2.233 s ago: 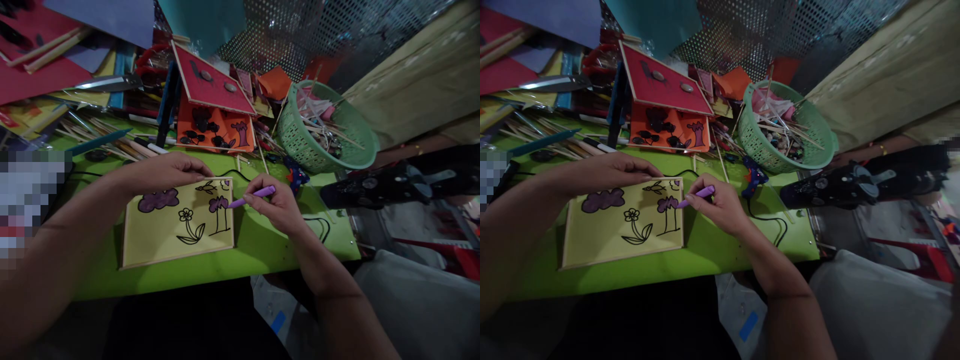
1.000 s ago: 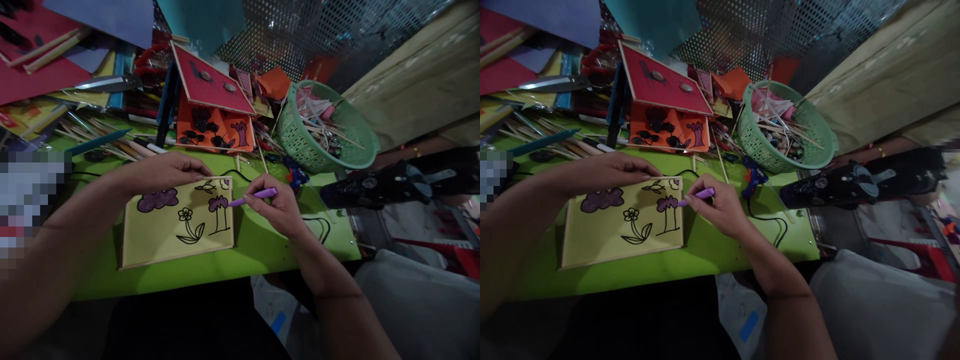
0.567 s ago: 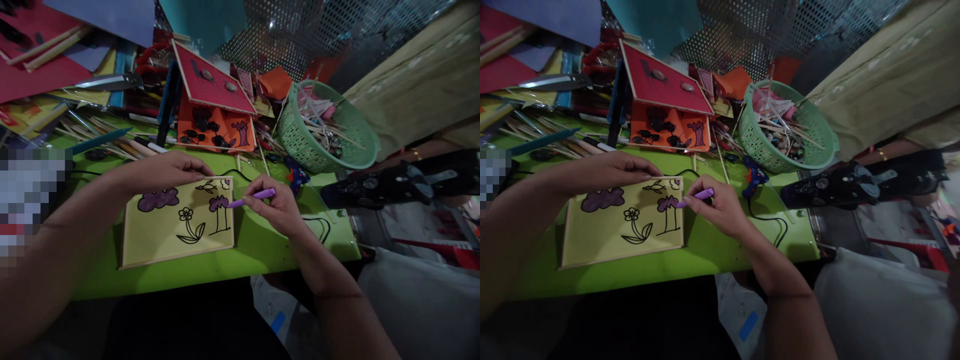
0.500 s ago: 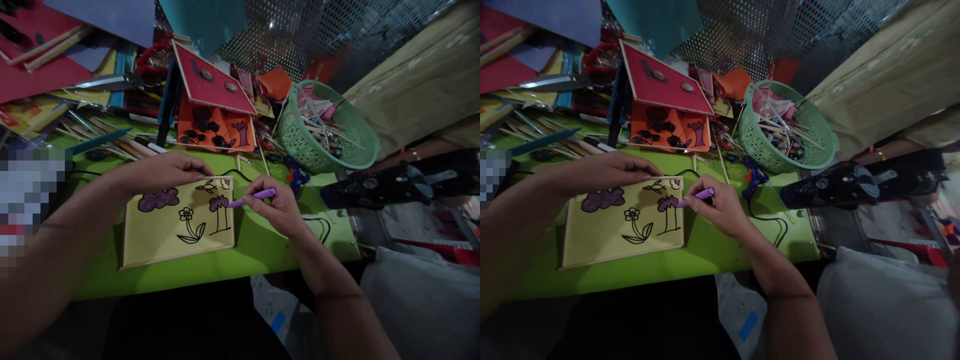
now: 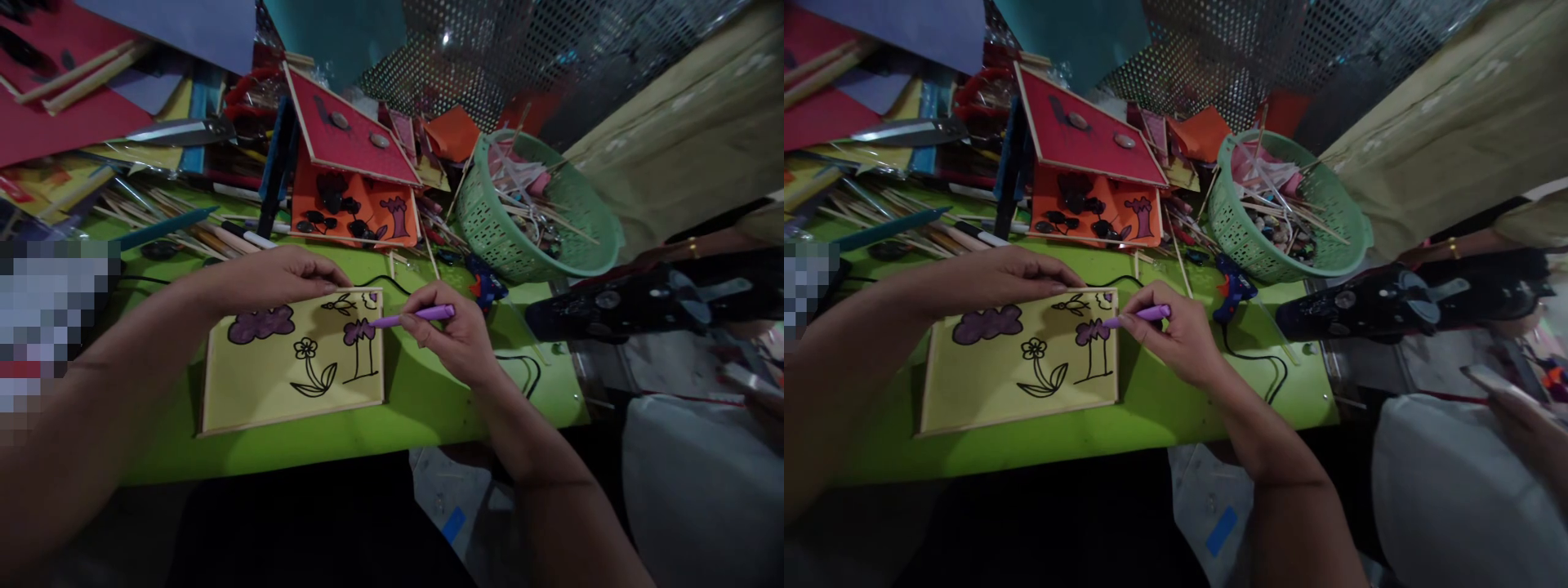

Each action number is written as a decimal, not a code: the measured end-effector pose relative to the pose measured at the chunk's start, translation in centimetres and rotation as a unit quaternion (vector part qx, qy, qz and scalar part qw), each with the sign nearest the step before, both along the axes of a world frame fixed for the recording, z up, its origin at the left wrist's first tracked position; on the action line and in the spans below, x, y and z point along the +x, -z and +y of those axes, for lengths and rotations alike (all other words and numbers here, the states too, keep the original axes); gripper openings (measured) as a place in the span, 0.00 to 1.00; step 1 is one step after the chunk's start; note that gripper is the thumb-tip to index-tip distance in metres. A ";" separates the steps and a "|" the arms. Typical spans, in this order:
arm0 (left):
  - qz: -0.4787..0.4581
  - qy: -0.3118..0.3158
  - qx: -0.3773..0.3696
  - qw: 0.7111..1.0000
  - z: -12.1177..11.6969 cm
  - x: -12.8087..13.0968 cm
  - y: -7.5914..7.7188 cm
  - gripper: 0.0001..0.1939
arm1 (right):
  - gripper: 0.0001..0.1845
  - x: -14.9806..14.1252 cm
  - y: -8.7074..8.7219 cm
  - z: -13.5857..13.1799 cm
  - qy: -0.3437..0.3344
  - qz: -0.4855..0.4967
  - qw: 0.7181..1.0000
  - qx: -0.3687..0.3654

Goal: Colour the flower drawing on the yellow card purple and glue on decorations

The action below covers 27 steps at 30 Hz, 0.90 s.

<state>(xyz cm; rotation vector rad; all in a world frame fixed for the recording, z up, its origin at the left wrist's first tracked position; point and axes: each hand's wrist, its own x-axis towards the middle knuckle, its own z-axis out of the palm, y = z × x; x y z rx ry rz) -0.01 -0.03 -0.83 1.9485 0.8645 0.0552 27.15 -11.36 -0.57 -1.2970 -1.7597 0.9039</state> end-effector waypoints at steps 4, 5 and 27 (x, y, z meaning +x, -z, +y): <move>0.017 -0.004 0.001 1.000 0.0 0.1 -0.1 0.26 | 0.10 0.0 0.2 -0.2 0.004 0.037 0.999 -0.037; 0.017 -0.004 0.000 1.000 0.0 0.1 -0.2 0.25 | 0.11 0.0 0.2 -0.3 0.004 0.040 0.998 -0.045; 0.003 -0.018 -0.016 1.000 -0.3 0.3 -0.4 0.24 | 0.12 -0.2 0.0 -0.2 -0.023 0.024 0.997 -0.071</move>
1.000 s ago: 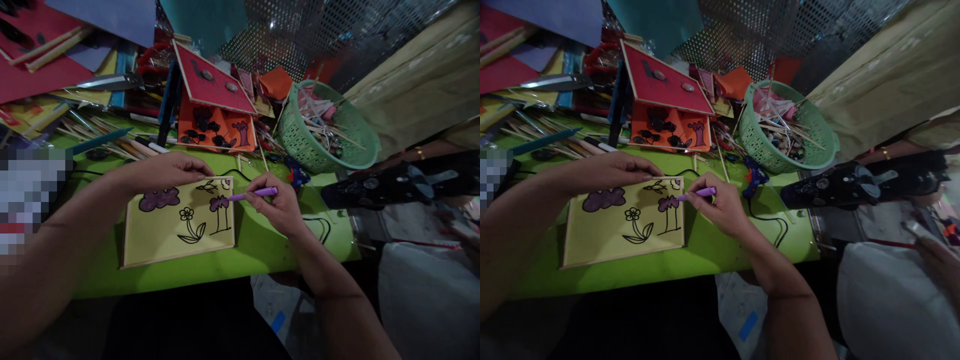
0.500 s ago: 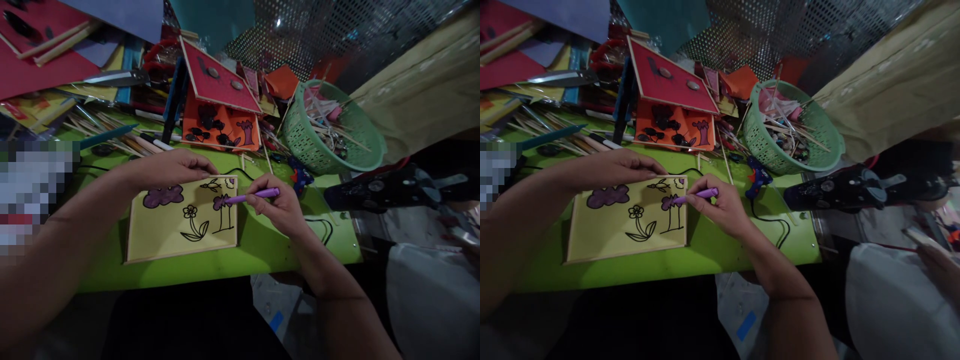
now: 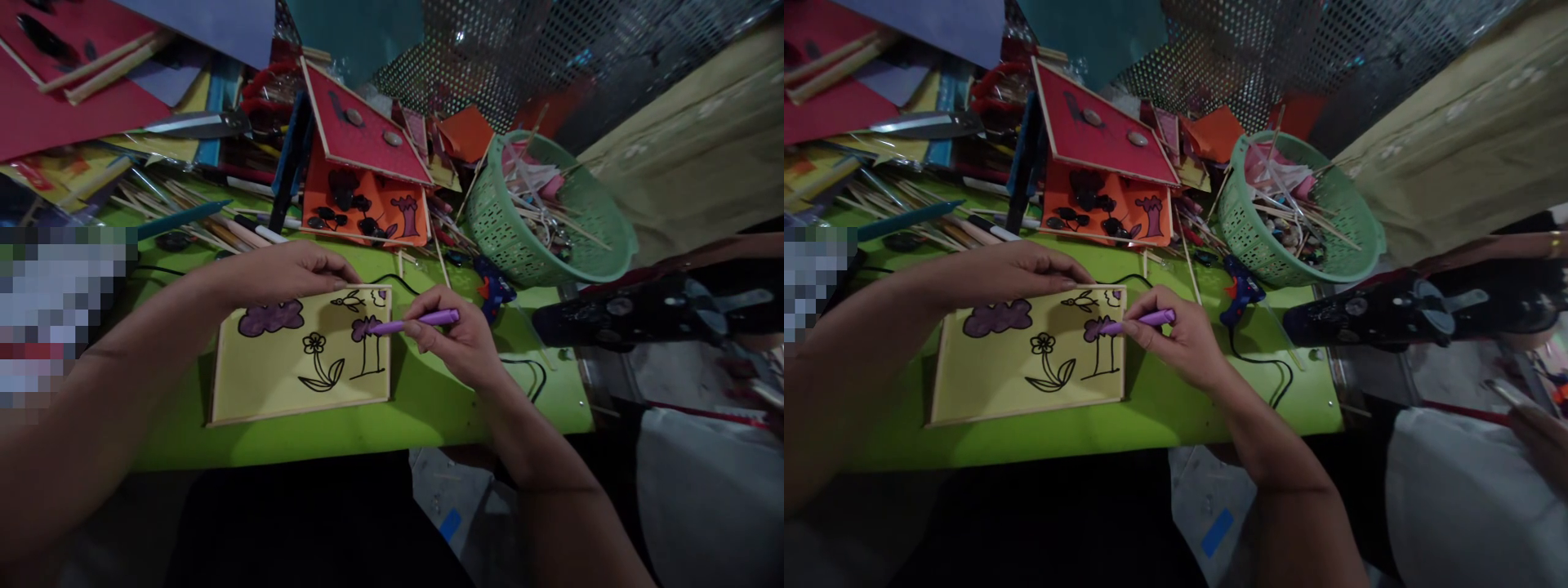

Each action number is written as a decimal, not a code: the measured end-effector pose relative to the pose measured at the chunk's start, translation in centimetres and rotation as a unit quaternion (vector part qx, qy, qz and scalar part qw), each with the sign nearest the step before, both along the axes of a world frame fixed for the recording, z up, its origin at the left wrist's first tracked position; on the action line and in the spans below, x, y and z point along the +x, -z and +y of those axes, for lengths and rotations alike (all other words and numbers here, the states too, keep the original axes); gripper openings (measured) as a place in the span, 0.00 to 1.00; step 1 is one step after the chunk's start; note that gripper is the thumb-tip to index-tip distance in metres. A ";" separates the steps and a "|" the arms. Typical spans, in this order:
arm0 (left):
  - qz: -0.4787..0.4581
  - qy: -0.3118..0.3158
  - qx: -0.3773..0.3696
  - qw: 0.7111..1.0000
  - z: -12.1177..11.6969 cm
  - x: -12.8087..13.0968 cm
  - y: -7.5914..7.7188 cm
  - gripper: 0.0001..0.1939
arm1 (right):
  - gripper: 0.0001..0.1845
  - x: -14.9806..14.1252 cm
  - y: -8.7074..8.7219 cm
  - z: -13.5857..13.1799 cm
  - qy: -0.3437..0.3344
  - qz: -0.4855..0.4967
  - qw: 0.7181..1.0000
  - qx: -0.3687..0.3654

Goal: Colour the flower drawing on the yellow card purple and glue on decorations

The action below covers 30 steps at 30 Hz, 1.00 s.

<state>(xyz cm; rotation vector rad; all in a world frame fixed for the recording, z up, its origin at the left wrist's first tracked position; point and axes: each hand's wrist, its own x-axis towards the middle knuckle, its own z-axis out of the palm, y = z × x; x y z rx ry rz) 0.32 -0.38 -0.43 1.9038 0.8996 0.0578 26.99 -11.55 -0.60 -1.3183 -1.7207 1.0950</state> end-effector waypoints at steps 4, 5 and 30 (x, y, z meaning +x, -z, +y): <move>-0.003 -0.001 -0.002 1.000 0.0 -0.1 0.1 0.24 | 0.13 -0.2 0.1 -0.1 -0.014 0.021 1.000 -0.007; -0.002 -0.002 0.000 1.000 0.0 -0.1 0.1 0.24 | 0.13 -0.3 0.1 -0.2 -0.019 0.020 1.000 -0.005; 0.007 0.005 0.015 1.000 0.1 -0.1 0.3 0.25 | 0.07 -0.5 -0.1 -0.2 -0.024 -0.001 0.999 0.031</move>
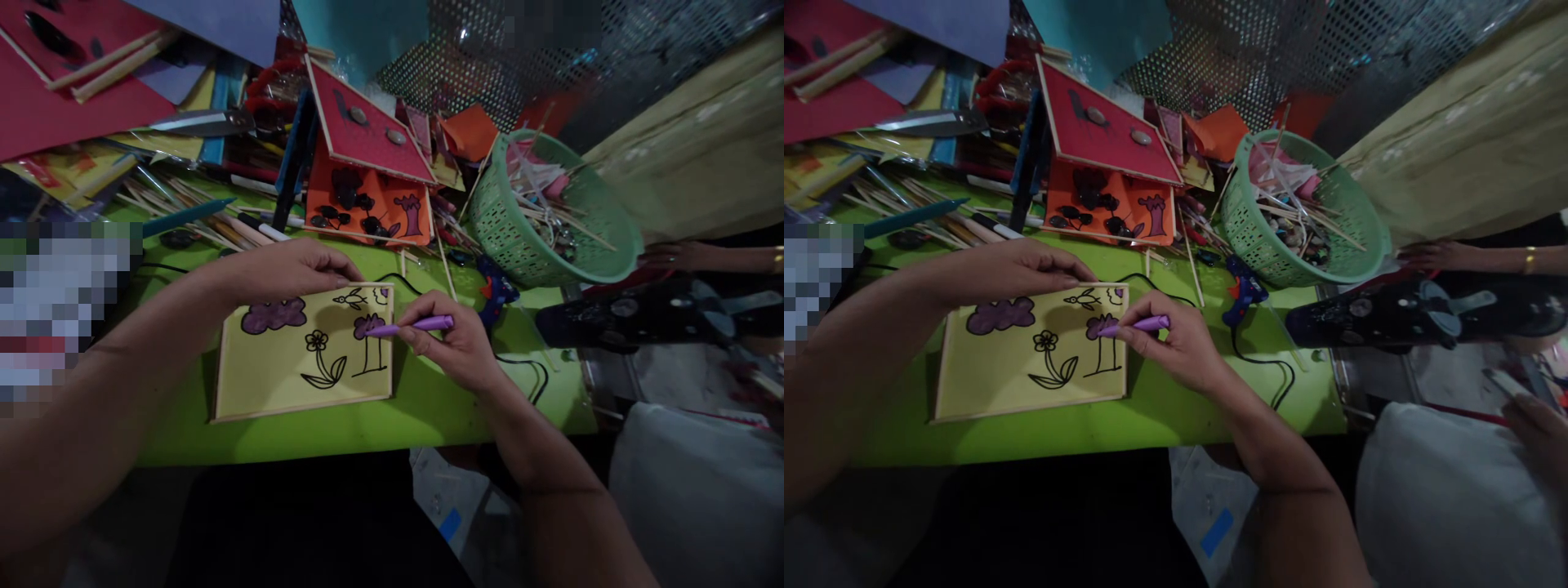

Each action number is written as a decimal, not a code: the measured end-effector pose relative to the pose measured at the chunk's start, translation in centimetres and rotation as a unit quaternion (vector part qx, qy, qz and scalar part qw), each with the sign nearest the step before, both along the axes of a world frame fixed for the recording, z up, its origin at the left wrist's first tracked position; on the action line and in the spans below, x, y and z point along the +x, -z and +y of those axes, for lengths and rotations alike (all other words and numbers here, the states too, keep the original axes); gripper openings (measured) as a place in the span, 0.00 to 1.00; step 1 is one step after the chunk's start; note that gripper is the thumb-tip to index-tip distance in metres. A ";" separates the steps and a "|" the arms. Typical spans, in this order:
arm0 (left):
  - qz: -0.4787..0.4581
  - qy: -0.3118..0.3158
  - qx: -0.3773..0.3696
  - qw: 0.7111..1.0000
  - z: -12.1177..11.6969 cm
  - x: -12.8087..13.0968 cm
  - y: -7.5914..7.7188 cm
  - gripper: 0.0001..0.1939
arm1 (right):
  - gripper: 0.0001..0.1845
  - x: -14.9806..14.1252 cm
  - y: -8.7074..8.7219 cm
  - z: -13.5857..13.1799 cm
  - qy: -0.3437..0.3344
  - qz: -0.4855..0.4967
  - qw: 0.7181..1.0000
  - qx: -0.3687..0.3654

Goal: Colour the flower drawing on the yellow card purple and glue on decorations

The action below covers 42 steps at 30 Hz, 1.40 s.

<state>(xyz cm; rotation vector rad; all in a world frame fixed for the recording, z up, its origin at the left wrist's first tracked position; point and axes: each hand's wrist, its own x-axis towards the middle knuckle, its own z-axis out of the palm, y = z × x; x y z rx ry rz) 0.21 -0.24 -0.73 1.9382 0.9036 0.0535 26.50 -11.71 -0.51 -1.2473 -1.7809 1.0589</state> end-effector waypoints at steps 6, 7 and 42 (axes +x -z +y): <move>0.020 -0.041 0.042 0.998 1.1 -0.8 0.0 0.25 | 0.12 1.1 0.8 0.3 0.089 0.117 0.989 -0.019; 0.019 -0.049 0.052 0.997 1.3 -1.1 0.1 0.25 | 0.14 1.2 1.1 0.6 0.096 0.138 0.985 -0.036; -0.005 -0.120 0.042 0.992 1.7 -2.3 0.5 0.26 | 0.17 1.0 2.9 3.4 0.012 0.183 0.966 -0.181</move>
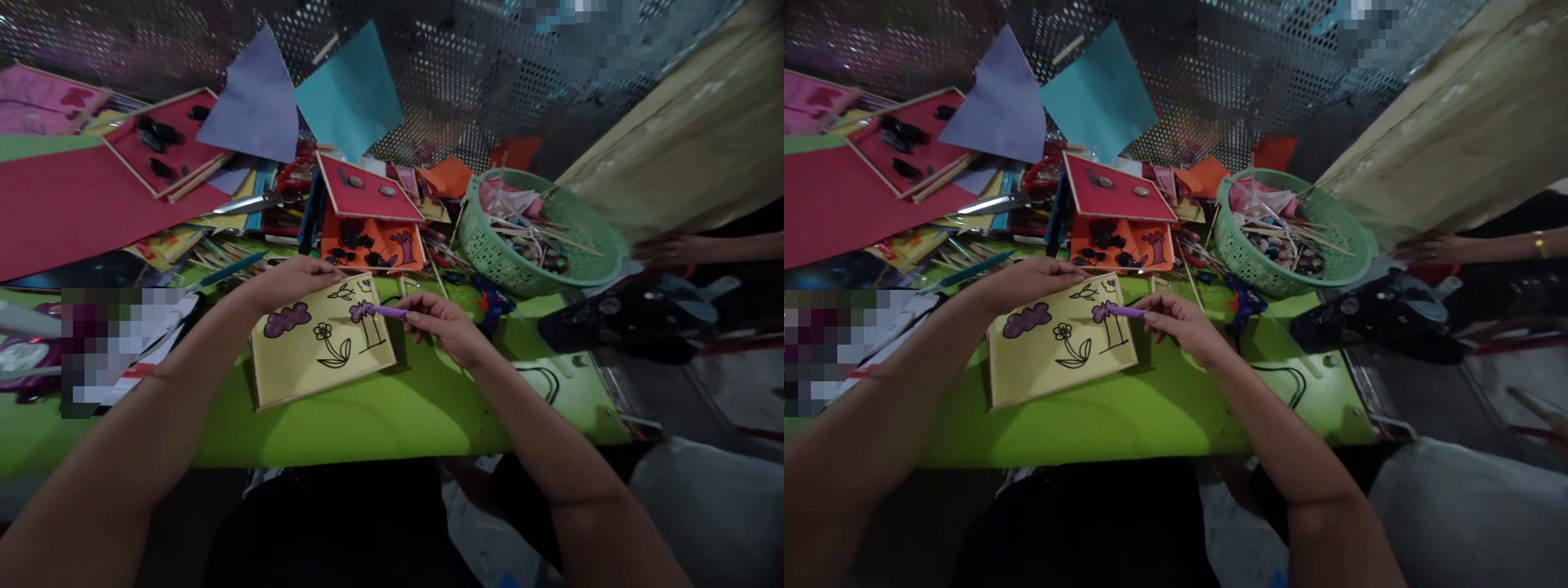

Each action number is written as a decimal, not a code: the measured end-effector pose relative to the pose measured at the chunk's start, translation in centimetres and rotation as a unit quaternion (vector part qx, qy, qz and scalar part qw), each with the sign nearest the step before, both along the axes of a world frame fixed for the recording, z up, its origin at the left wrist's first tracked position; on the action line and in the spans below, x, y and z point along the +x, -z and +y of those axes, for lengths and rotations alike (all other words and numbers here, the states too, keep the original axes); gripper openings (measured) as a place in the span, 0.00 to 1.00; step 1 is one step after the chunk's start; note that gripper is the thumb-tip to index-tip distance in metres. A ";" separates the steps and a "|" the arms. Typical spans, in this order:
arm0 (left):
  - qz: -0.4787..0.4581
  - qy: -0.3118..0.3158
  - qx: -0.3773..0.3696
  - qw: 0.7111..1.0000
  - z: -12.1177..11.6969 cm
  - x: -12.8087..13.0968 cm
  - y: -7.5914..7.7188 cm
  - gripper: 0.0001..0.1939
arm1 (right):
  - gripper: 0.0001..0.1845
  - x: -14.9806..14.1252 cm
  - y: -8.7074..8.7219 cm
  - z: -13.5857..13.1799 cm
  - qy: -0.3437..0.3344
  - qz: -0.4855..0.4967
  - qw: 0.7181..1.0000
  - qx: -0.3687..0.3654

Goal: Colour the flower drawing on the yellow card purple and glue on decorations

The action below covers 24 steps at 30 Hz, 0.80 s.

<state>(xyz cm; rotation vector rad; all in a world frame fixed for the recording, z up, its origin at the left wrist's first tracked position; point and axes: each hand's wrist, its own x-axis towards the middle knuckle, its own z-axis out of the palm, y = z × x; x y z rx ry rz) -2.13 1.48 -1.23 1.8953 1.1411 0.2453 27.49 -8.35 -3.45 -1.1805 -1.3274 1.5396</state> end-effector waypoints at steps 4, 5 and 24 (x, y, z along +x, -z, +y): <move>0.030 0.012 0.026 0.999 -0.3 0.6 -0.5 0.26 | 0.12 0.4 -0.8 -0.3 0.033 -0.048 0.995 0.085; 0.038 0.014 0.033 0.999 -0.4 0.8 -0.7 0.25 | 0.12 0.5 -1.1 -0.4 0.033 -0.059 0.993 0.098; 0.033 0.058 0.025 0.997 -0.7 2.1 0.0 0.23 | 0.09 0.7 -0.9 -0.9 -0.056 -0.258 0.949 0.174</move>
